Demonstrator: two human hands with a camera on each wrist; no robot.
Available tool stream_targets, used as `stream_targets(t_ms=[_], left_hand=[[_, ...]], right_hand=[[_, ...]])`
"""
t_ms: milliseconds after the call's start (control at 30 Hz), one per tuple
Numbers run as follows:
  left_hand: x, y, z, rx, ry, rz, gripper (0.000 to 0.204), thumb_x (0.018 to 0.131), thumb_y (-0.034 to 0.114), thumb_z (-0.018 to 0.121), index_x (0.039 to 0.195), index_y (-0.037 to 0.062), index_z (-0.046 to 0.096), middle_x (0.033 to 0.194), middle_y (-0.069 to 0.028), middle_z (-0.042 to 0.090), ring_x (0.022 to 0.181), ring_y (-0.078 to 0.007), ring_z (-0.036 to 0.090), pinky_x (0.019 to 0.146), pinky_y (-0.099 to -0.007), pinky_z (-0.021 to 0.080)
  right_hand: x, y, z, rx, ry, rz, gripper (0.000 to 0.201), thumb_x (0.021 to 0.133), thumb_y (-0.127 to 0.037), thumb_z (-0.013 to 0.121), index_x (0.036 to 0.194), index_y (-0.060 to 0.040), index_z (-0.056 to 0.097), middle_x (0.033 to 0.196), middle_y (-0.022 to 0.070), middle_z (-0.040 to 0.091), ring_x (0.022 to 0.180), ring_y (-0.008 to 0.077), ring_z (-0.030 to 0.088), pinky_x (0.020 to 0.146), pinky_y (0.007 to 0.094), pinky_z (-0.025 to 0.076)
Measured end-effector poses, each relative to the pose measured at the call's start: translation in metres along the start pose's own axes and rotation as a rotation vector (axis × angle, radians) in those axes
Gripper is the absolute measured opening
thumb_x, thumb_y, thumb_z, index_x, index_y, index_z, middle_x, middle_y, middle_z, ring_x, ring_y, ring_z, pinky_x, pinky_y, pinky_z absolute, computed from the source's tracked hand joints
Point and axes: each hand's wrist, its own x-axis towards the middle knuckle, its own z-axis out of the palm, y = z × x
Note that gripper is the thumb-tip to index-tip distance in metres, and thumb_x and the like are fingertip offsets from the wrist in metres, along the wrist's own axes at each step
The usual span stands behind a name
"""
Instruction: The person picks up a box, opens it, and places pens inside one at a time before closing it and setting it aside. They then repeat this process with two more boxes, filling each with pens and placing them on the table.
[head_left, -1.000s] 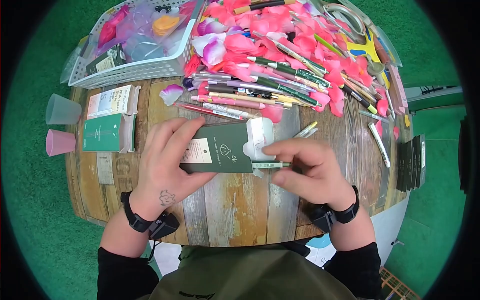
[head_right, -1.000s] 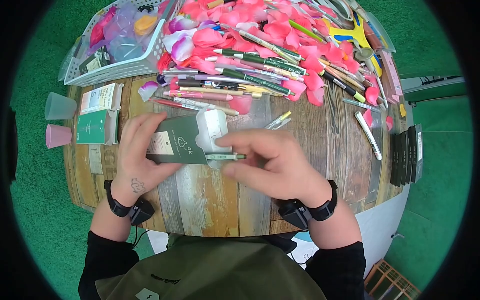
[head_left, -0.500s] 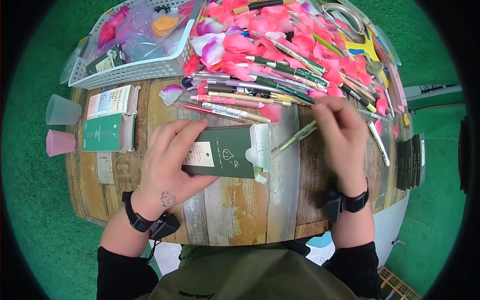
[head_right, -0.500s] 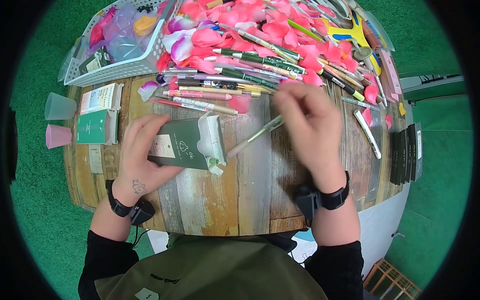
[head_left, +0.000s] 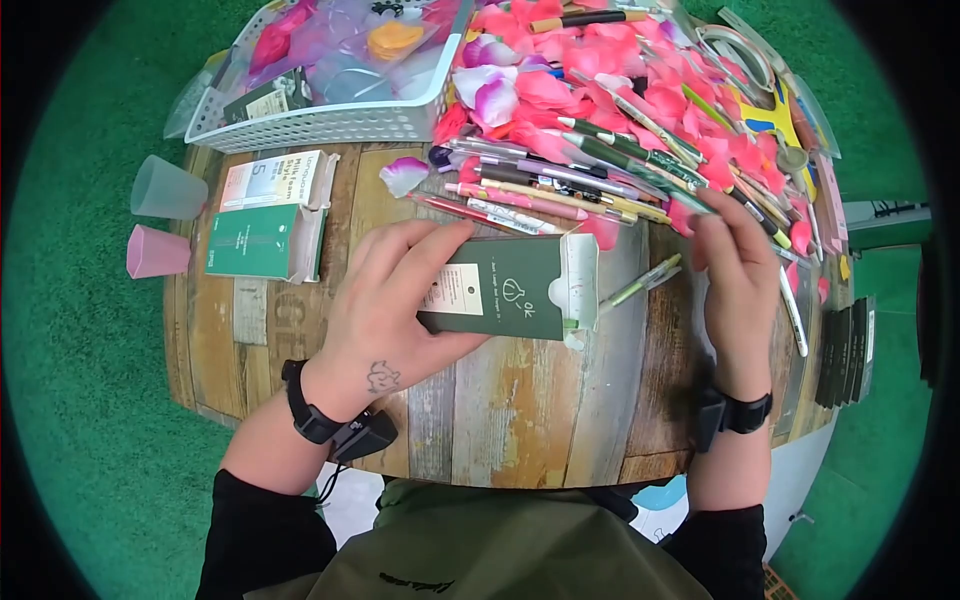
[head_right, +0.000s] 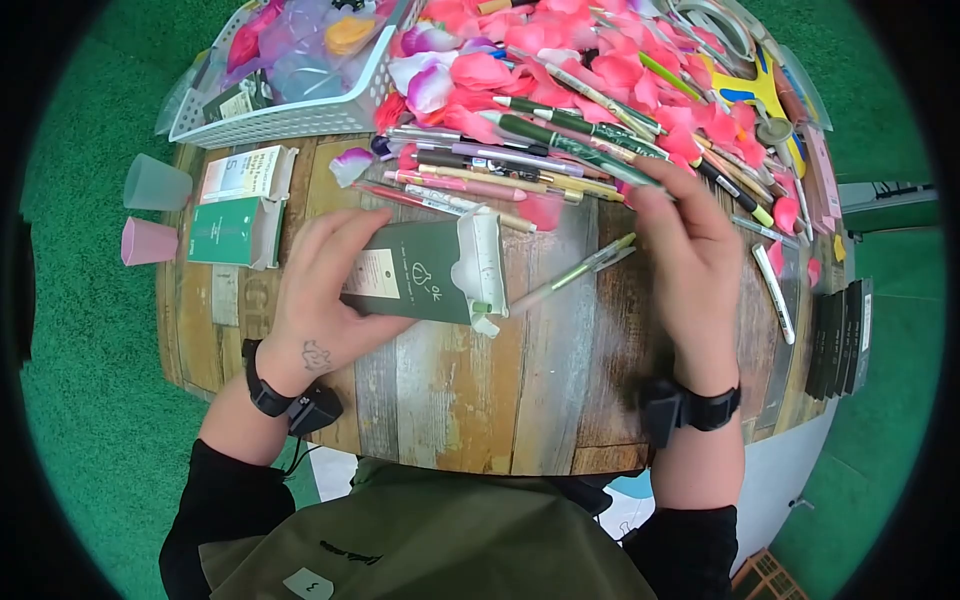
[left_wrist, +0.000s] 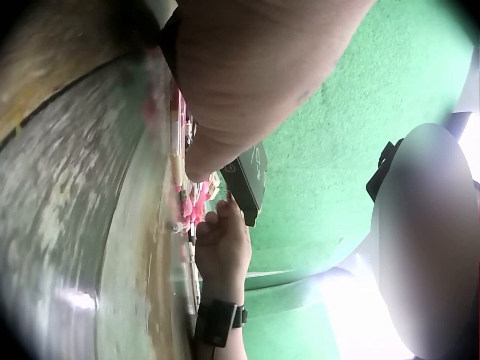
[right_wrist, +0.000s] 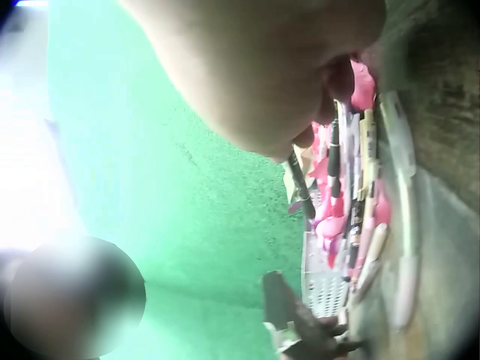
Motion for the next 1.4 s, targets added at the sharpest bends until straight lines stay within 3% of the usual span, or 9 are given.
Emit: stream_targets(t_ms=[67,100,233,333,633,933,1133,1267,1400], left_hand=[[0.000,-0.002,-0.002,0.023,-0.001,0.009,0.083,0.065,0.019,0.097,0.138,0.0054,0.063,0.127,-0.0155,0.063,0.116,-0.0370,0.062,0.100,-0.0462,0.052],[0.000,-0.002,-0.002,0.031,-0.003,0.017,0.083,0.064,0.018,0.097,0.138,0.0040,0.062,0.128,-0.0168,0.063,0.117,-0.0372,0.062,0.100,-0.0463,0.051],[0.001,-0.001,-0.001,0.043,-0.010,-0.013,0.084,0.063,0.018,0.097,0.138,0.0041,0.062,0.127,-0.0165,0.064,0.117,-0.0376,0.063,0.101,-0.0459,0.051],[0.001,-0.003,0.001,0.034,0.011,-0.009,0.081,0.063,0.018,0.096,0.137,0.0065,0.064,0.126,-0.0153,0.063,0.114,-0.0369,0.062,0.097,-0.0468,0.052],[0.001,-0.005,0.001,0.088,-0.020,-0.022,0.081,0.062,0.016,0.095,0.136,0.0041,0.063,0.128,-0.0163,0.064,0.117,-0.0383,0.062,0.101,-0.0466,0.051],[0.001,-0.004,0.002,0.064,-0.018,-0.021,0.081,0.063,0.016,0.094,0.137,0.0044,0.063,0.128,-0.0162,0.063,0.117,-0.0380,0.062,0.101,-0.0463,0.050],[0.000,0.000,0.002,0.051,-0.043,0.007,0.083,0.062,0.018,0.096,0.137,0.0049,0.063,0.126,-0.0161,0.063,0.115,-0.0379,0.062,0.099,-0.0461,0.051],[-0.001,-0.002,0.002,0.029,-0.042,-0.001,0.084,0.061,0.017,0.095,0.138,0.0042,0.062,0.128,-0.0167,0.063,0.116,-0.0383,0.062,0.101,-0.0459,0.050],[-0.001,-0.002,0.003,0.036,-0.043,0.003,0.086,0.061,0.017,0.096,0.138,0.0042,0.062,0.128,-0.0166,0.063,0.116,-0.0383,0.062,0.100,-0.0461,0.050]], right_hand=[[-0.004,-0.003,-0.010,0.474,-0.051,0.114,0.026,0.107,-0.017,0.065,0.126,0.0002,0.069,0.088,0.0029,0.067,0.074,0.0103,0.061,0.066,0.0240,0.048],[-0.005,0.001,-0.014,0.513,-0.149,0.039,0.028,0.108,-0.020,0.060,0.130,-0.0017,0.064,0.082,0.0029,0.061,0.065,0.0108,0.051,0.058,0.0246,0.038],[-0.011,-0.005,-0.015,0.384,-0.188,0.082,0.019,0.105,-0.023,0.064,0.106,-0.0041,0.063,0.067,-0.0018,0.051,0.054,0.0086,0.043,0.053,0.0254,0.033],[-0.004,0.004,-0.024,0.518,-0.130,0.101,0.012,0.101,-0.009,0.067,0.107,0.0001,0.069,0.078,0.0010,0.062,0.060,0.0081,0.052,0.054,0.0239,0.041],[-0.019,-0.011,-0.016,0.461,-0.158,-0.008,0.016,0.098,-0.009,0.071,0.110,0.0012,0.070,0.091,0.0058,0.067,0.067,0.0113,0.058,0.060,0.0252,0.047],[-0.025,-0.002,-0.015,0.303,-0.222,-0.314,0.017,0.095,-0.007,0.075,0.109,0.0011,0.073,0.094,0.0100,0.070,0.075,0.0149,0.065,0.066,0.0293,0.051],[-0.023,-0.023,0.012,-0.119,-0.642,-0.270,0.024,0.091,-0.003,0.078,0.114,0.0007,0.077,0.088,0.0079,0.074,0.079,0.0128,0.068,0.066,0.0289,0.050],[-0.037,-0.021,0.014,0.488,-0.477,0.182,0.029,0.097,0.002,0.072,0.126,0.0005,0.069,0.100,0.0044,0.074,0.088,0.0063,0.066,0.076,0.0235,0.052],[-0.034,-0.004,0.011,0.384,-0.511,0.089,0.022,0.099,0.003,0.070,0.120,-0.0004,0.069,0.102,0.0036,0.074,0.090,0.0053,0.066,0.077,0.0229,0.053]])
